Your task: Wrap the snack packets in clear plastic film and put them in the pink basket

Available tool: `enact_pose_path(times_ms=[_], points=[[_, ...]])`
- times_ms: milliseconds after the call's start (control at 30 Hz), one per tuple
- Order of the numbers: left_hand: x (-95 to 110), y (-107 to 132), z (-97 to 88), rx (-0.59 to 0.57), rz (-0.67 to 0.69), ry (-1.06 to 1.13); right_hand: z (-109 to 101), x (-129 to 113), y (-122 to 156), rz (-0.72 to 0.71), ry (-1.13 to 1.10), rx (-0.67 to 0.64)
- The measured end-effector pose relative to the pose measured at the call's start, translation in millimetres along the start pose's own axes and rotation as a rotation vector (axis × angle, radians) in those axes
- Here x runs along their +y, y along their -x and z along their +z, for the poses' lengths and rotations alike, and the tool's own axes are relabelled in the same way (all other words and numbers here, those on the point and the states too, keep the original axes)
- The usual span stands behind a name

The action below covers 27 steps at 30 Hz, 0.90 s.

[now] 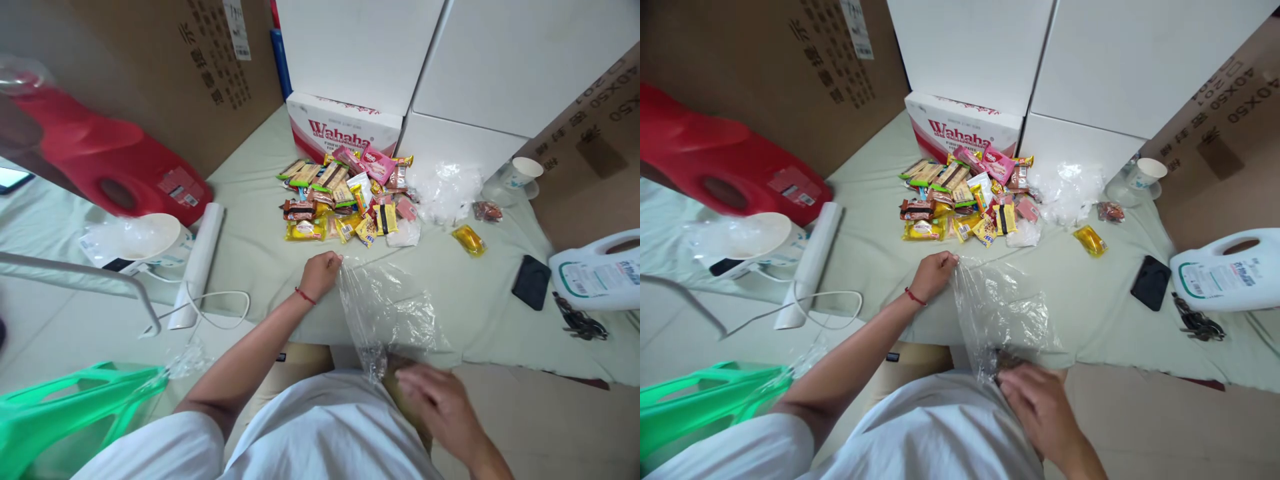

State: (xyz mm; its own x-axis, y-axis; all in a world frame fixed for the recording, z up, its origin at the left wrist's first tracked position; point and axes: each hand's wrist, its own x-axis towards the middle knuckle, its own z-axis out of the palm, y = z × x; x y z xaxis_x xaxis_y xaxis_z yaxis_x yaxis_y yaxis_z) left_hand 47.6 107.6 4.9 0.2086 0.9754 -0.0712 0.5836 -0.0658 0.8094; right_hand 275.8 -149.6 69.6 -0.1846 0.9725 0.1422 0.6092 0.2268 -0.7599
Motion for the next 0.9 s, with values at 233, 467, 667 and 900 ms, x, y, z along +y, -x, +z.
enact_pose_path(times_ms=[233,467,667,900], points=[[2.9,-29.7,-11.4,-0.277,0.157,0.109,-13.1,52.3,-120.5,-0.215,0.362,0.035],[-6.4,-36.0,-41.1,0.111,0.076,-0.233,39.8,95.5,-160.1,-0.031,0.703,-0.102],[40.9,14.1,-30.2,-0.049,0.808,-0.377,43.4,92.4,-155.0,0.02,0.771,-0.103],[47.9,10.9,-15.4,-0.483,0.944,-0.572,37.5,87.8,-151.9,0.058,0.759,-0.141]])
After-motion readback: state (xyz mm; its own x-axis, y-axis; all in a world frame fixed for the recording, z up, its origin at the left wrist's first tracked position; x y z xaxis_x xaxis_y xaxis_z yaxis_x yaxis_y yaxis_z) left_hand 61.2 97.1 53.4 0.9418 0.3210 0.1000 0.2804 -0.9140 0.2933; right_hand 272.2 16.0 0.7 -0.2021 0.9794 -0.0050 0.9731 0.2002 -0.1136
